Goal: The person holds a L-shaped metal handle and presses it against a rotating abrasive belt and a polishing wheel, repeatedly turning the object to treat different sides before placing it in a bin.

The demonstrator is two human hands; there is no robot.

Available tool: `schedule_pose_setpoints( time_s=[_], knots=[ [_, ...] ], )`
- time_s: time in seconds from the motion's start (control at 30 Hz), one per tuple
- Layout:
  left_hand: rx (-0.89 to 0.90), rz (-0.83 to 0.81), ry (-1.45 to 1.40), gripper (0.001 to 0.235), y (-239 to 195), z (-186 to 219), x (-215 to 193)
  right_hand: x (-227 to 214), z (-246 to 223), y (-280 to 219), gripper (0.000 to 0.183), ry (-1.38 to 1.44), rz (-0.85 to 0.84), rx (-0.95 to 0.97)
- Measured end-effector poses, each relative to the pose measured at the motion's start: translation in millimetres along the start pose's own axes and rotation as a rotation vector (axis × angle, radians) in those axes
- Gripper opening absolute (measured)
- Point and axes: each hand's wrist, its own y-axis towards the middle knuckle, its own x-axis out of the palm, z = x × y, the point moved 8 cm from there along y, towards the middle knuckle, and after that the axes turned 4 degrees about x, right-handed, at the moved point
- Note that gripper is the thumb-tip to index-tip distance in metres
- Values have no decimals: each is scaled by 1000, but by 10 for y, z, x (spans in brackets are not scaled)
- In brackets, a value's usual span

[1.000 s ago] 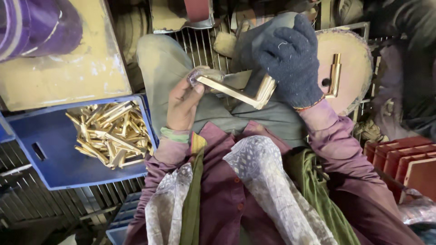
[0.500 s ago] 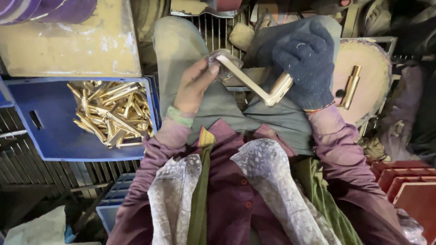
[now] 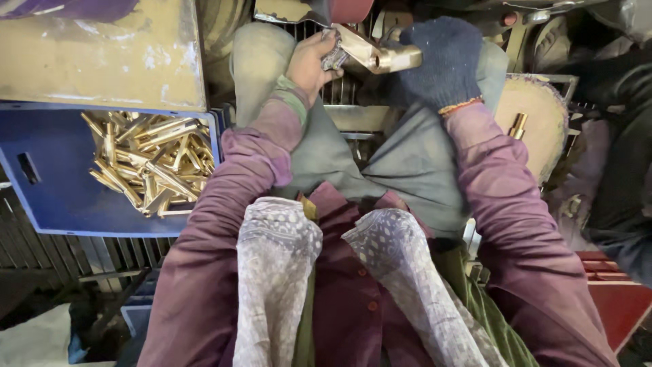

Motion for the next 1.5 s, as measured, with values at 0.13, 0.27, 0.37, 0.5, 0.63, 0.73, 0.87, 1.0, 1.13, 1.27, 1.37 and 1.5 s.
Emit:
schedule_pose_setpoints(
  time_s=[0.13,0.27,0.37,0.5,0.63,0.73,0.87,1.0,1.13,1.27,1.37,1.5],
  knots=[
    [34,88,-53,25,213,-180,-150,54,29,64,14,53,99,-32],
    [46,129,-66,20,318,-274,-271,278,89,155,16,75,72,-7],
    [60,164,-81,17,378,-342,-357,473,120,185,15,37,18,29],
    [1,269,-45,18,432,-416,-509,626,119,226,23,11,-34,58],
    [-74,346,-36,22,524,-515,-673,739,56,314,23,-3,-94,62],
    [-84,339,-20,21,624,-588,-812,774,-10,382,19,81,-133,60],
    [-200,359,83,19,617,-598,-889,672,-137,381,23,38,-240,140],
    [-145,204,95,24,293,-319,-621,116,-437,60,28,168,-132,75],
    [112,-149,30,24,-478,234,-125,-450,-955,-633,29,288,-160,-40],
    [253,-260,-41,30,-1228,469,209,-747,-1404,-944,21,330,-214,-126],
    [293,-256,-133,35,-1565,530,283,-840,-1580,-1025,28,232,-187,-147],
    [334,-286,-163,37,-1984,688,291,-937,-1732,-1038,34,247,-170,-230]
  ],
)
